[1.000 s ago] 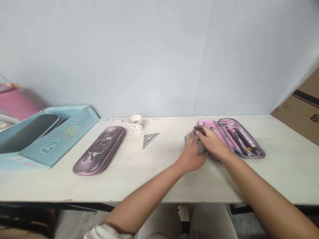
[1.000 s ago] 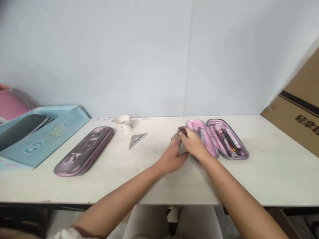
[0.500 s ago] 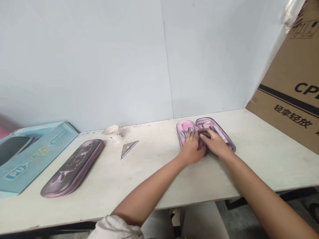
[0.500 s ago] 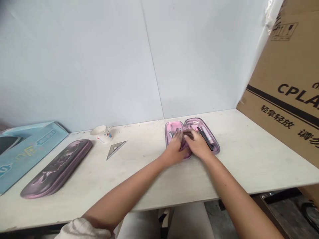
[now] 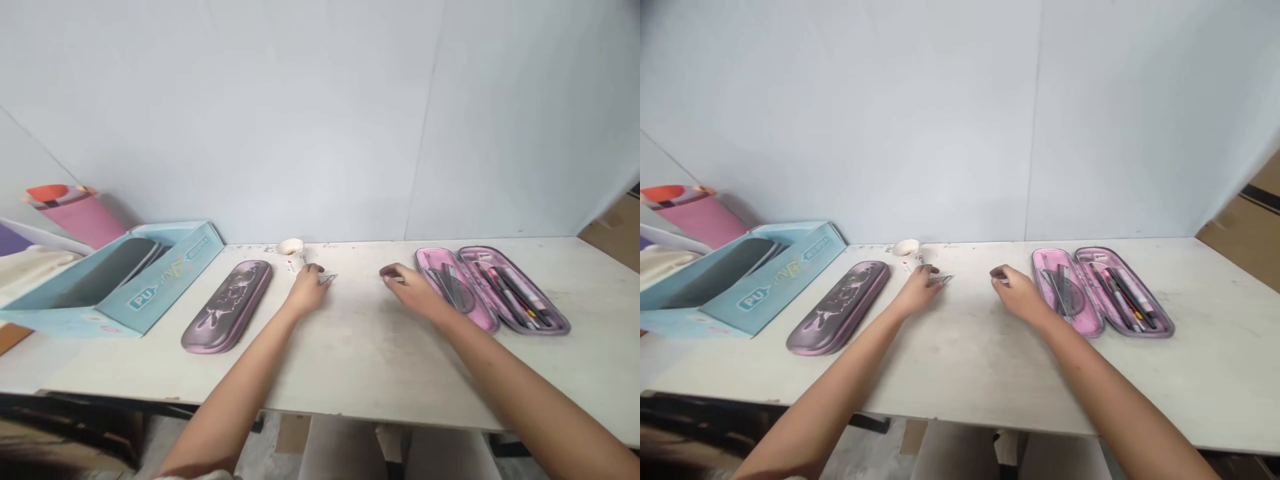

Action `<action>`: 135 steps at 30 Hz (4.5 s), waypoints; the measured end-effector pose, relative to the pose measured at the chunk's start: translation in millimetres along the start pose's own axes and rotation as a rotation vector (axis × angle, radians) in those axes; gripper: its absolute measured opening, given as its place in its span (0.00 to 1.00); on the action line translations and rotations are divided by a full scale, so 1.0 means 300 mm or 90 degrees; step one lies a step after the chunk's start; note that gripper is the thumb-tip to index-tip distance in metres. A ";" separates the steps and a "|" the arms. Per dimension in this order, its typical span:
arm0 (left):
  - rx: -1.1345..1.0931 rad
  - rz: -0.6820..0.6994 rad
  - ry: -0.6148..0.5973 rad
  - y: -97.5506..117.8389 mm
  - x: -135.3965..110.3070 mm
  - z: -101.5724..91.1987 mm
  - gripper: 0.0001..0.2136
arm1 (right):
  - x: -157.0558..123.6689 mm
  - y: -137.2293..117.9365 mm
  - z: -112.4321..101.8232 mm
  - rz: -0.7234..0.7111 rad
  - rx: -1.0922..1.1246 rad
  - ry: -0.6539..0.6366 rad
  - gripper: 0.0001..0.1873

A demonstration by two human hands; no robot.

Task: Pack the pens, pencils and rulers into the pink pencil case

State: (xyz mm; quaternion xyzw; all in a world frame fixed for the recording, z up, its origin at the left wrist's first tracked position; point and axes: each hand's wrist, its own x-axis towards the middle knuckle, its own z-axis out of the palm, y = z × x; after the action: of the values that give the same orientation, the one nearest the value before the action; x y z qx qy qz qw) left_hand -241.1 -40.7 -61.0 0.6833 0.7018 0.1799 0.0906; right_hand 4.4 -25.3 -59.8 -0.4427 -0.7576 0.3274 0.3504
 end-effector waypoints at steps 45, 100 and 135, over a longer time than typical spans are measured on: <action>0.206 0.445 -0.063 0.573 0.052 0.218 0.22 | -0.159 0.318 -0.380 -0.005 -0.280 0.282 0.14; 0.190 0.454 0.074 0.526 0.022 0.081 0.20 | -0.176 0.212 -0.482 -0.324 -0.756 0.041 0.16; -0.467 -0.033 0.141 0.287 -0.013 0.124 0.21 | -0.078 0.113 -0.152 -0.179 -0.588 0.341 0.19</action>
State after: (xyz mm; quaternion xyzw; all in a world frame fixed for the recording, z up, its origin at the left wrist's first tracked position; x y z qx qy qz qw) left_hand -147.3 -39.7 -63.2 0.5641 0.6132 0.4894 0.2574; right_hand 65.3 -24.6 -68.3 -0.5125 -0.7589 -0.2130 0.3406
